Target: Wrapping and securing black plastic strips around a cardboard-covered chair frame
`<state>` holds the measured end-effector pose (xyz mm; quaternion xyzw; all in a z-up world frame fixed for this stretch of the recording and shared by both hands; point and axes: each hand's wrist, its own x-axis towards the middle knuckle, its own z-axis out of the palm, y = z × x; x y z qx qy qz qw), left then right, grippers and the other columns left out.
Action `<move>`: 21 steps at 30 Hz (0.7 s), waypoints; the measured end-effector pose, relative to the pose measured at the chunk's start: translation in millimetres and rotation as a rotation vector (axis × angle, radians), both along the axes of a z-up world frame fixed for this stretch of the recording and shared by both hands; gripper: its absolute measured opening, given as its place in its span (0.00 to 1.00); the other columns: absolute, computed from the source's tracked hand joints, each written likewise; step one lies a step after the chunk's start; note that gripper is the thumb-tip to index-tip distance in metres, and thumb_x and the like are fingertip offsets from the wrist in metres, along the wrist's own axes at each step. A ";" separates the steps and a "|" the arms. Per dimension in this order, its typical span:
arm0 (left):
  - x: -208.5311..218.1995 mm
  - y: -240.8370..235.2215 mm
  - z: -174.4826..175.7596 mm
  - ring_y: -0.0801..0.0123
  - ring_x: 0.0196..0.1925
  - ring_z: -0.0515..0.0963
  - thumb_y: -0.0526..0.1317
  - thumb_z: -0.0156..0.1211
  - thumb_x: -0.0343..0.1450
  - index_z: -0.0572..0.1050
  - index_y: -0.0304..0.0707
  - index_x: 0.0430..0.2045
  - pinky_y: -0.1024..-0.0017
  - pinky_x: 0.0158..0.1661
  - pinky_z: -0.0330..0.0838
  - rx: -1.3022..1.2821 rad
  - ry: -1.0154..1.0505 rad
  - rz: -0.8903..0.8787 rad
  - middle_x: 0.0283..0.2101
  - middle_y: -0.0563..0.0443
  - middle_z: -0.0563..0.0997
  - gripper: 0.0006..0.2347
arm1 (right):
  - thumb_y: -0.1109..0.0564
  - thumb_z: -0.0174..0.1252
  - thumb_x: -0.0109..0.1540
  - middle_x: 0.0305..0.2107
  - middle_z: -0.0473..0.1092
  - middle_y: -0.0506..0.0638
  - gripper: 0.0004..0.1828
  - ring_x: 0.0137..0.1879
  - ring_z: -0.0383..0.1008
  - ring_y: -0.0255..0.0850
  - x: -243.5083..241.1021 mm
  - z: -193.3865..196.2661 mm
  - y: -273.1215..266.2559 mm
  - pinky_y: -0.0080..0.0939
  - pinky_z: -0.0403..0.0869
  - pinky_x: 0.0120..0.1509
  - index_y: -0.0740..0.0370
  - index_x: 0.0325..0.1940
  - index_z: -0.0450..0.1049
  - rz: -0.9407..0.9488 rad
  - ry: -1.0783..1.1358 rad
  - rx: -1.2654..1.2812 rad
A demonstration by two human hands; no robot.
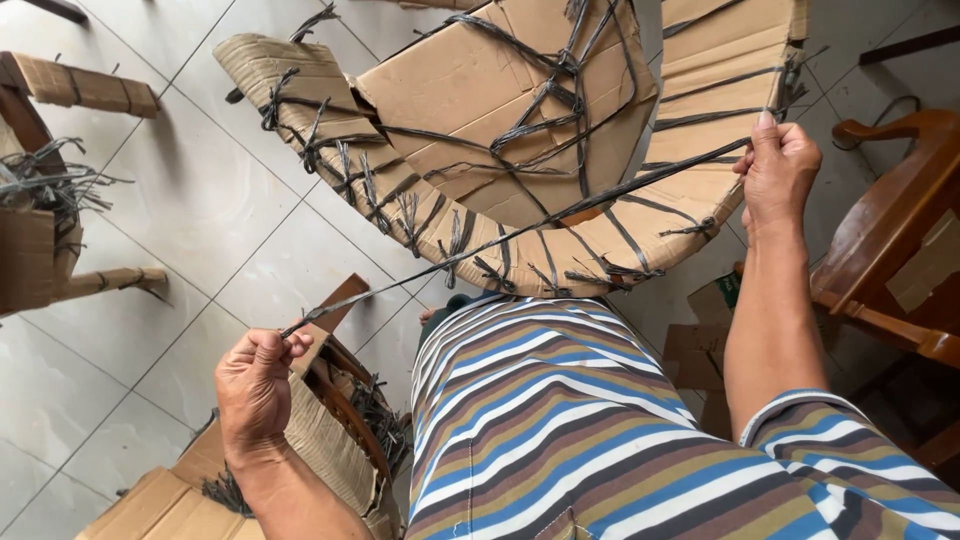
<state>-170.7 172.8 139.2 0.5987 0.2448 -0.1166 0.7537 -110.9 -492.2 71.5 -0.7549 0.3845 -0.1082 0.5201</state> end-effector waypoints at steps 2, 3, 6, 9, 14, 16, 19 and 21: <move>-0.5 -13.3 13.5 0.63 0.37 0.83 0.41 0.63 0.75 0.75 0.40 0.30 0.54 0.64 0.68 0.038 -0.028 -0.021 0.30 0.48 0.80 0.07 | 0.49 0.58 0.78 0.21 0.64 0.45 0.18 0.26 0.66 0.31 2.4 -14.9 -3.4 0.36 0.67 0.31 0.57 0.37 0.67 0.037 -0.041 0.003; -2.2 -18.8 21.0 0.68 0.37 0.84 0.41 0.64 0.73 0.77 0.41 0.32 0.46 0.77 0.57 0.070 -0.060 -0.051 0.32 0.51 0.82 0.05 | 0.49 0.58 0.78 0.21 0.64 0.46 0.17 0.27 0.66 0.33 3.5 -23.3 -3.3 0.39 0.68 0.33 0.58 0.38 0.68 0.066 -0.086 0.002; -23.8 -18.9 22.5 0.58 0.39 0.83 0.38 0.64 0.74 0.75 0.35 0.30 0.61 0.52 0.81 0.084 -0.046 0.050 0.31 0.47 0.79 0.06 | 0.52 0.58 0.79 0.20 0.64 0.47 0.19 0.26 0.67 0.34 11.5 -41.4 7.5 0.42 0.72 0.37 0.58 0.36 0.65 0.151 -0.093 -0.114; -35.9 -37.6 56.8 0.64 0.40 0.83 0.43 0.55 0.80 0.74 0.38 0.30 0.67 0.52 0.81 0.172 -0.072 0.128 0.31 0.50 0.79 0.11 | 0.50 0.58 0.79 0.20 0.65 0.46 0.20 0.26 0.68 0.34 19.7 -39.7 21.3 0.43 0.71 0.35 0.57 0.35 0.66 0.172 -0.019 -0.142; -78.7 -29.4 36.5 0.65 0.32 0.81 0.51 0.54 0.80 0.71 0.42 0.23 0.61 0.49 0.83 0.218 -0.070 0.308 0.22 0.53 0.71 0.17 | 0.48 0.58 0.80 0.21 0.64 0.45 0.22 0.26 0.67 0.32 25.6 -35.2 28.1 0.38 0.68 0.32 0.56 0.34 0.63 0.263 -0.030 -0.154; -87.1 -34.1 37.3 0.64 0.30 0.80 0.54 0.57 0.78 0.68 0.46 0.17 0.57 0.49 0.83 0.201 -0.069 0.358 0.19 0.53 0.69 0.20 | 0.48 0.58 0.80 0.19 0.65 0.45 0.22 0.25 0.68 0.32 20.9 -33.1 25.3 0.39 0.67 0.32 0.57 0.34 0.64 0.285 -0.038 -0.228; -99.6 -41.2 39.8 0.64 0.31 0.78 0.57 0.55 0.77 0.65 0.50 0.14 0.61 0.48 0.79 0.192 -0.135 0.321 0.16 0.57 0.66 0.22 | 0.48 0.58 0.80 0.18 0.64 0.46 0.23 0.25 0.68 0.33 5.9 -25.9 18.5 0.40 0.68 0.32 0.58 0.33 0.64 0.306 -0.095 -0.235; -112.0 -37.8 32.1 0.64 0.34 0.80 0.55 0.60 0.76 0.70 0.46 0.18 0.62 0.48 0.81 0.145 -0.162 0.342 0.21 0.54 0.72 0.19 | 0.50 0.57 0.79 0.21 0.63 0.45 0.21 0.25 0.67 0.33 -4.0 -17.5 14.6 0.39 0.69 0.33 0.57 0.34 0.64 0.290 -0.169 -0.182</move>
